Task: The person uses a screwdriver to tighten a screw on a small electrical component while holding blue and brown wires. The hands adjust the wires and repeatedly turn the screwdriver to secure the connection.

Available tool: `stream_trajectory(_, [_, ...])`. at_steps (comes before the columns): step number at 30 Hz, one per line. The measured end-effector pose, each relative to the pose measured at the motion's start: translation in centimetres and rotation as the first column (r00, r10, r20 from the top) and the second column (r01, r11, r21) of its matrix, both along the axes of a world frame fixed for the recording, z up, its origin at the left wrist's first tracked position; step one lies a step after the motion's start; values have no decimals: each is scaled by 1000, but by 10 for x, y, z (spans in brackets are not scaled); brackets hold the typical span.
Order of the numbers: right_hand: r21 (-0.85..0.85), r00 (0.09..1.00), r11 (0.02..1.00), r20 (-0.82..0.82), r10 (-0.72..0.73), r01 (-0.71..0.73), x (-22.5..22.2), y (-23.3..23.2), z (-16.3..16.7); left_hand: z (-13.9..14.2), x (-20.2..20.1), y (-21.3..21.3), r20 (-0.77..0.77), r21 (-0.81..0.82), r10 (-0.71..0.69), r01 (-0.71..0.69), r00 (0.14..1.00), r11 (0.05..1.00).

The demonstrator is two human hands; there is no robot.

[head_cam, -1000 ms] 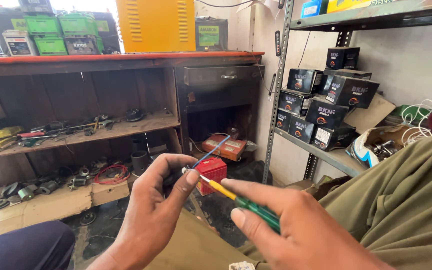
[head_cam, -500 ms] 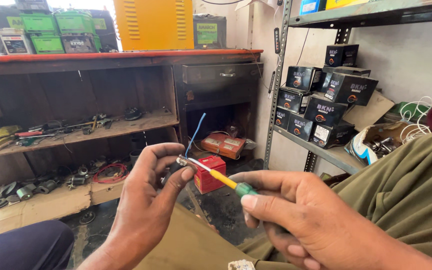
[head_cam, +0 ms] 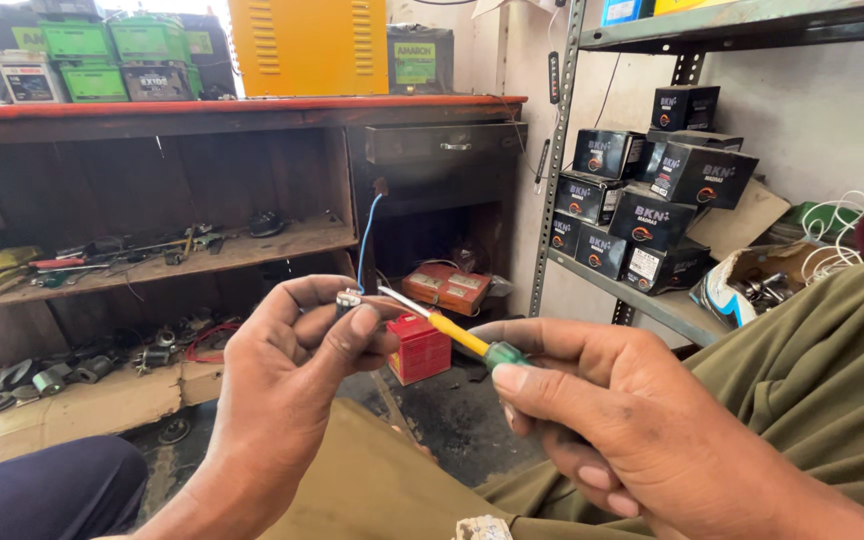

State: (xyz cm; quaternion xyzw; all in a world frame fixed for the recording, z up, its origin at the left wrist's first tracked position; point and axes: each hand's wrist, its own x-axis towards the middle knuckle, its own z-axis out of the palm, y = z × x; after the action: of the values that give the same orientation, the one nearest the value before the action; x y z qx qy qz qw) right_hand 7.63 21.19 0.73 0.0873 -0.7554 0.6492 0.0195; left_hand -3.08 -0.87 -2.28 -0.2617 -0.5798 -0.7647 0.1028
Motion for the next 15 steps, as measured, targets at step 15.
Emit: stream_trajectory(15, [-63, 1000, 998, 2, -8, 8, 0, 0, -8, 2, 8, -2, 21, 26, -23, 23, 1000, 999])
